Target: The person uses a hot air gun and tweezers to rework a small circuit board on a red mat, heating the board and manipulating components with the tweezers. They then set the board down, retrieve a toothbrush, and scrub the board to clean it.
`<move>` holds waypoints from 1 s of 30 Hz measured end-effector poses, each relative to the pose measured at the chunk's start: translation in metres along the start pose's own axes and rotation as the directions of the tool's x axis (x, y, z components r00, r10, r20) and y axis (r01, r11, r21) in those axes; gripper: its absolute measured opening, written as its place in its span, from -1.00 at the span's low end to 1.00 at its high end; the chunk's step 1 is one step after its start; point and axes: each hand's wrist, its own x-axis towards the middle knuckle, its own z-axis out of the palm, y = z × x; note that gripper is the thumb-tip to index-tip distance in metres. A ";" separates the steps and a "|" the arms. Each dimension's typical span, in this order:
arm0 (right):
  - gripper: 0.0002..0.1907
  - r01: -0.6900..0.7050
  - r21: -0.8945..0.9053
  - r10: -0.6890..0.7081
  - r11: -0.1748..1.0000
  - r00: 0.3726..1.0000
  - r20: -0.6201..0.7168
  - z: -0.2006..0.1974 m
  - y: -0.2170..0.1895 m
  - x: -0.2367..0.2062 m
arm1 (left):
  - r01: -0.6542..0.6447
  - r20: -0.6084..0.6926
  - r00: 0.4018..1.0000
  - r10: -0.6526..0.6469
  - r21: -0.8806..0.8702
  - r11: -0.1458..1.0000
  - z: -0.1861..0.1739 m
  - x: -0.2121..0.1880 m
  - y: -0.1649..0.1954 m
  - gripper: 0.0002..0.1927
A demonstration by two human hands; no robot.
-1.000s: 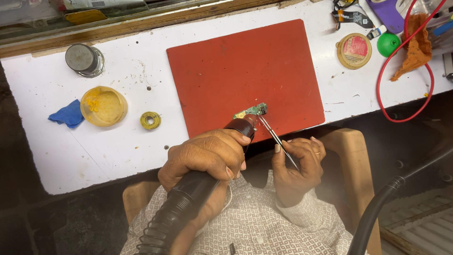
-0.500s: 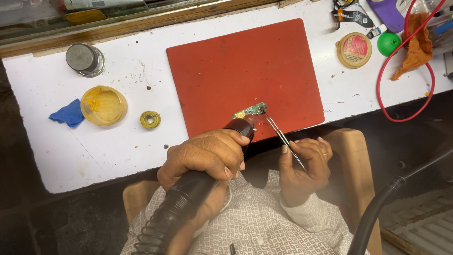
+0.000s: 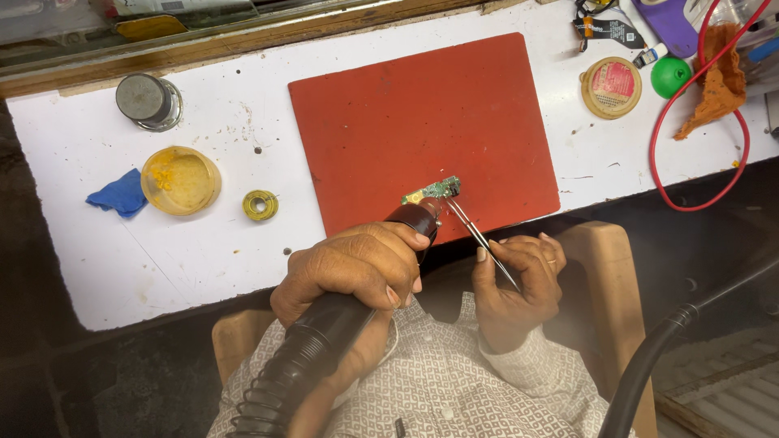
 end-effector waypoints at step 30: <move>-0.86 0.009 -0.021 -0.008 1.000 1.000 0.021 -0.002 -0.002 0.000 | 0.038 0.023 0.999 -0.037 -0.012 0.999 0.000 0.002 0.007 -0.40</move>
